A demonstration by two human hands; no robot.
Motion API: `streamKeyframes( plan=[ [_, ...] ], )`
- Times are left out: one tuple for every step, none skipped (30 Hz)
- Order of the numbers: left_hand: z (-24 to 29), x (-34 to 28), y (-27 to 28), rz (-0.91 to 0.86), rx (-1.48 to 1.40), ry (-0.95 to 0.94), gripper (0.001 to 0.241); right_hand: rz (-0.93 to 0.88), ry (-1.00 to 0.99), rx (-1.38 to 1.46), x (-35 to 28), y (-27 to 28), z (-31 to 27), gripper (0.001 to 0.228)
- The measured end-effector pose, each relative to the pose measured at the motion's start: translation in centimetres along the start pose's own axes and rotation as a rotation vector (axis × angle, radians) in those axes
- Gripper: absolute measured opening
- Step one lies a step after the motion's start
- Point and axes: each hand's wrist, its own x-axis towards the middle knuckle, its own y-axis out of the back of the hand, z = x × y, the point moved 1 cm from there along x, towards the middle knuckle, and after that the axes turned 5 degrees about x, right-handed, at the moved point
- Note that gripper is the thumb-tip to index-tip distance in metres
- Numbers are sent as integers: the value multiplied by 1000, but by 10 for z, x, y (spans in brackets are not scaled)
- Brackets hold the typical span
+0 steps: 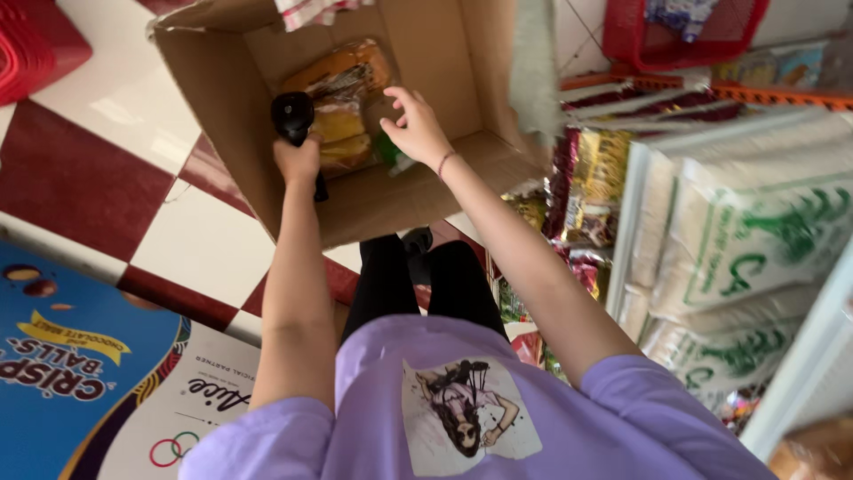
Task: The person sprays and wipes packages of bread with a cloth, scans the barcodes with a handheld scanner, and places the bread into a cardboard box.
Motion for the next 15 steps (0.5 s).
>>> streamKeyframes(
  plan=[
    [-12,10,-6,63,4,12,31,-46,-77,-49,16,-17,12,55],
    [-23,21,-9,127,9,26,32,-92,-154,-100,30,-30,24,59],
    [-33,29,-11,136,5,35,32,-106,-150,-102,41,-42,35,59],
    [-41,34,-17,132,13,64,35,-148,-187,-136,49,-54,46,49],
    [-46,40,-23,124,22,90,38,-185,-223,-170,58,-64,54,41],
    [-48,46,-29,131,18,95,38,-194,-220,-172,68,-71,61,41],
    [-50,50,-33,94,-40,75,41,-230,-389,-210,74,-79,69,39],
    [-53,54,-36,57,-97,54,45,-266,-558,-249,77,-87,75,39],
    [-53,58,-40,61,-99,61,45,-274,-559,-251,77,-94,81,39],
    [-53,62,-43,80,-132,10,55,-232,-512,-206,78,-100,85,39],
    [-51,68,-44,102,-169,-43,66,-190,-460,-161,81,-106,88,39],
    [-52,72,-43,109,-172,-39,66,-198,-456,-164,84,-112,91,39],
    [-53,75,-45,63,-177,-17,70,-184,-475,4,82,-116,95,44],
    [-54,77,-47,17,-182,4,73,-169,-492,172,80,-118,100,54],
    [-54,79,-48,18,-185,6,73,-171,-492,168,79,-120,103,54]
  ],
)
